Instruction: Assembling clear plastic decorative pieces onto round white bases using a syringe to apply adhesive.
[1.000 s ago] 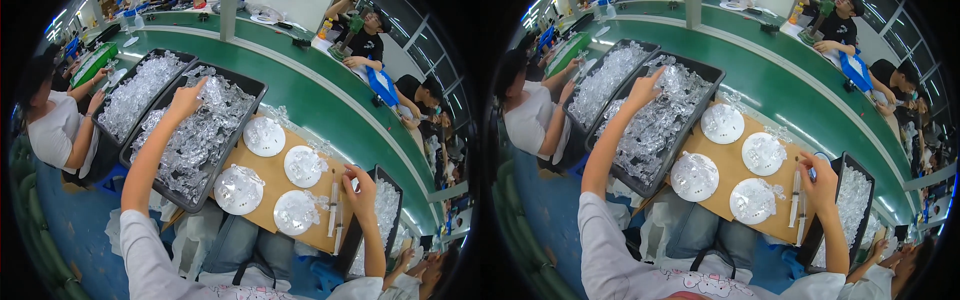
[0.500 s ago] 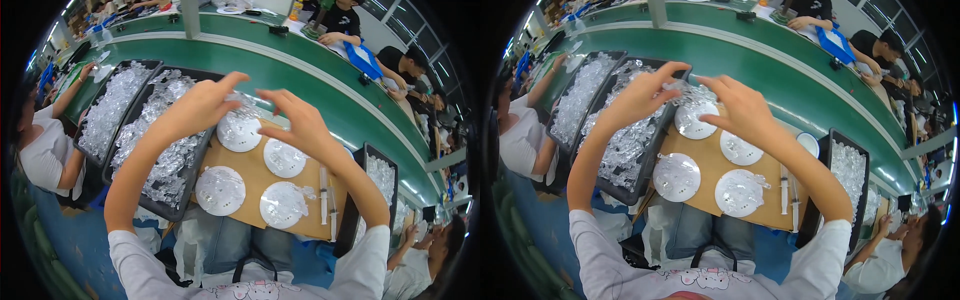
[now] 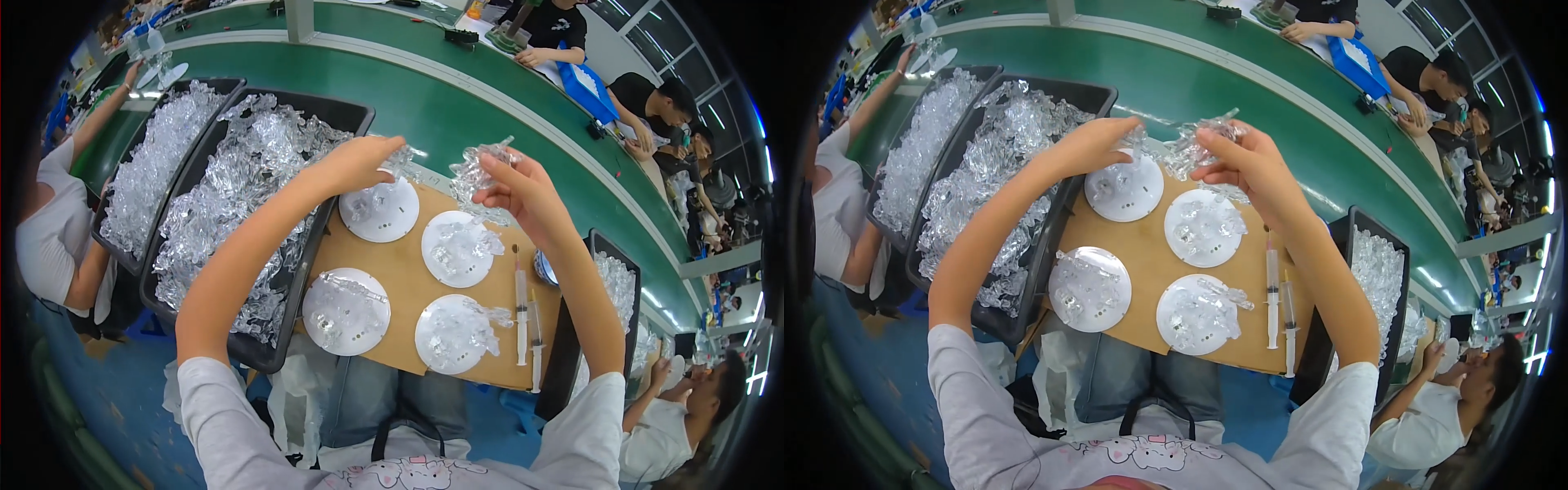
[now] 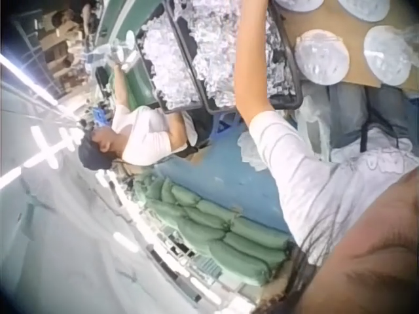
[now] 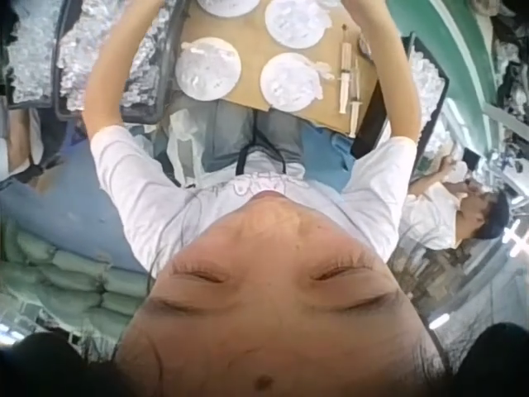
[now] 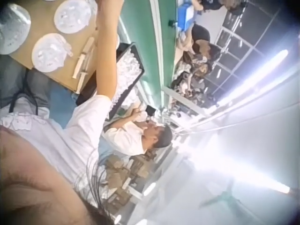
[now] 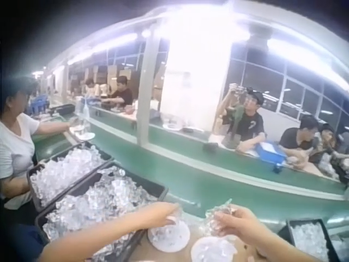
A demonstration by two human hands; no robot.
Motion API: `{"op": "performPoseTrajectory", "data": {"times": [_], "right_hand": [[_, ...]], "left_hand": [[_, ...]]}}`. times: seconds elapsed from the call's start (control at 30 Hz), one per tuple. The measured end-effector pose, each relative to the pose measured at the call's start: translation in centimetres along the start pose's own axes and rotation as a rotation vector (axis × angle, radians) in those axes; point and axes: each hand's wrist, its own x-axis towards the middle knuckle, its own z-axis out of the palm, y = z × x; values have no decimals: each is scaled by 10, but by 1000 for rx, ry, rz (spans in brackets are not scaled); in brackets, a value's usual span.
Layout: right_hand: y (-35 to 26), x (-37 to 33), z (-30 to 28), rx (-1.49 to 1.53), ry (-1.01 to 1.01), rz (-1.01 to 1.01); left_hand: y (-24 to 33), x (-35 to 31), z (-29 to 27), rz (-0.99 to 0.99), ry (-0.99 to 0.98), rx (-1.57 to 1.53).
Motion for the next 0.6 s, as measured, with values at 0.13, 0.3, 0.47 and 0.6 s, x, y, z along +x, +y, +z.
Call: {"op": "performPoseTrajectory", "data": {"times": [0.13, 0.3, 0.47, 0.6], "right_hand": [[14, -6, 14, 251, 26, 207], [28, -10, 37, 83, -13, 176], [76, 19, 43, -529, 14, -14], [78, 42, 55, -535, 58, -7]], "left_hand": [[-22, 9, 13, -17, 75, -64], [-30, 15, 3, 54, -21, -203], [-40, 28, -5, 104, -85, -237], [-45, 27, -7, 106, -93, -268]]}}
